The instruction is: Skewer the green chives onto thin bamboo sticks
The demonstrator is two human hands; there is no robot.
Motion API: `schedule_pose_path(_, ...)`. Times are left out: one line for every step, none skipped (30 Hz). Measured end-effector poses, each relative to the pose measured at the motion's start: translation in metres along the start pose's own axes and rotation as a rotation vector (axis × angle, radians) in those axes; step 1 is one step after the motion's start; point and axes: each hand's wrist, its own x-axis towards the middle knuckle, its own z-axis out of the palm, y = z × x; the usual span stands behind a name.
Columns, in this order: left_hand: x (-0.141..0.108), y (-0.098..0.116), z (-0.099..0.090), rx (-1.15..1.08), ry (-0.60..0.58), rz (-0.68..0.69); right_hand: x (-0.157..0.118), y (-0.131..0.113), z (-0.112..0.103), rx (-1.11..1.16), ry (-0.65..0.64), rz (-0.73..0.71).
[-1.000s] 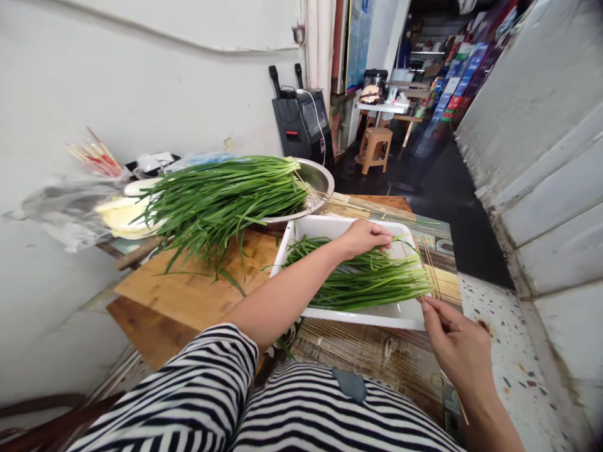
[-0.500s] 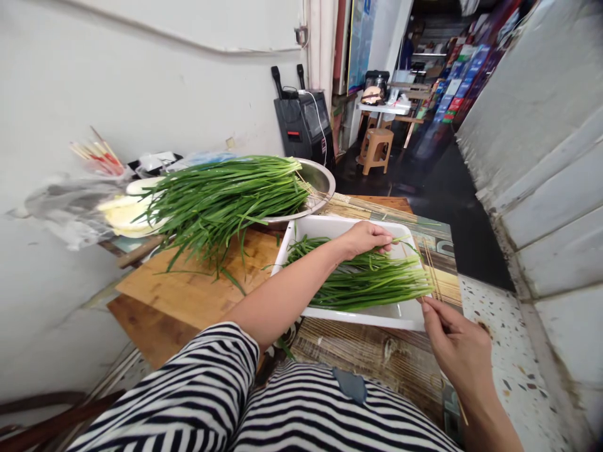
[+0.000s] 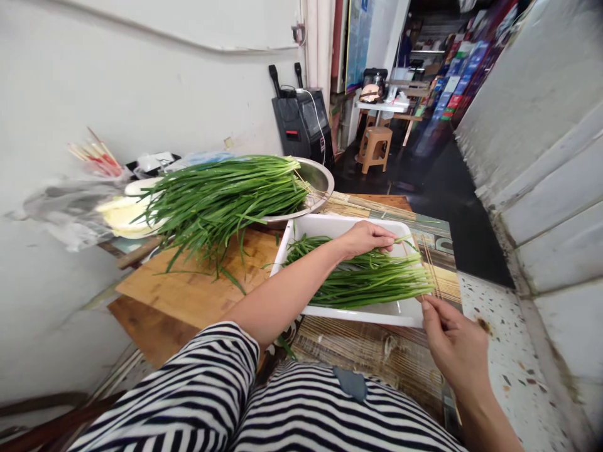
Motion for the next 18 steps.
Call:
schedule_pose_path(-0.001,0.000,0.001,0.032,-0.017,-0.001,0.000,-0.001,0.000,0.003,-0.002,0.009)
schedule_pose_path(-0.002,0.000,0.003,0.071,-0.037,0.001,0.000,-0.001,0.000,0.005,0.001,0.017)
schedule_pose_path(-0.003,0.001,0.004,0.117,-0.062,0.007,0.000,-0.001,0.000,0.007,0.006,0.024)
schedule_pose_path(-0.005,0.002,0.005,0.164,-0.092,0.017,0.000,0.000,0.001,0.009,0.015,0.027)
schedule_pose_path(-0.006,0.003,0.006,0.208,-0.119,0.031,0.001,0.000,0.001,0.007,0.023,0.025)
schedule_pose_path(-0.007,0.004,0.005,0.242,-0.143,0.050,0.001,0.002,0.002,0.006,0.029,0.016)
schedule_pose_path(-0.007,0.005,0.004,0.264,-0.167,0.070,0.002,0.003,0.002,0.006,0.036,0.002)
schedule_pose_path(-0.007,0.006,0.001,0.271,-0.190,0.085,0.003,0.005,0.003,0.006,0.044,-0.017)
schedule_pose_path(-0.007,0.007,-0.003,0.267,-0.201,0.092,0.004,0.006,0.004,0.004,0.058,-0.043)
schedule_pose_path(-0.006,0.008,-0.008,0.256,-0.184,0.096,0.004,0.007,0.004,-0.001,0.075,-0.074)
schedule_pose_path(-0.004,0.008,-0.013,0.250,-0.140,0.098,0.004,0.007,0.004,-0.013,0.095,-0.116)
schedule_pose_path(-0.003,0.007,-0.017,0.257,-0.079,0.101,0.004,0.006,0.003,-0.034,0.112,-0.168)
schedule_pose_path(-0.001,0.006,-0.021,0.281,-0.015,0.105,0.003,0.004,0.002,-0.060,0.119,-0.234)
schedule_pose_path(0.000,0.005,-0.024,0.320,0.025,0.106,0.002,0.000,0.000,-0.085,0.113,-0.312)
schedule_pose_path(0.001,0.003,-0.026,0.367,0.022,0.098,-0.001,-0.004,-0.002,-0.103,0.098,-0.396)
schedule_pose_path(0.001,0.001,-0.026,0.415,-0.028,0.082,-0.003,-0.009,-0.005,-0.109,0.071,-0.483)
schedule_pose_path(0.001,-0.001,-0.025,0.462,-0.113,0.061,-0.007,-0.016,-0.008,-0.105,0.037,-0.567)
schedule_pose_path(0.001,-0.004,-0.023,0.507,-0.212,0.040,-0.010,-0.022,-0.011,-0.095,0.000,-0.640)
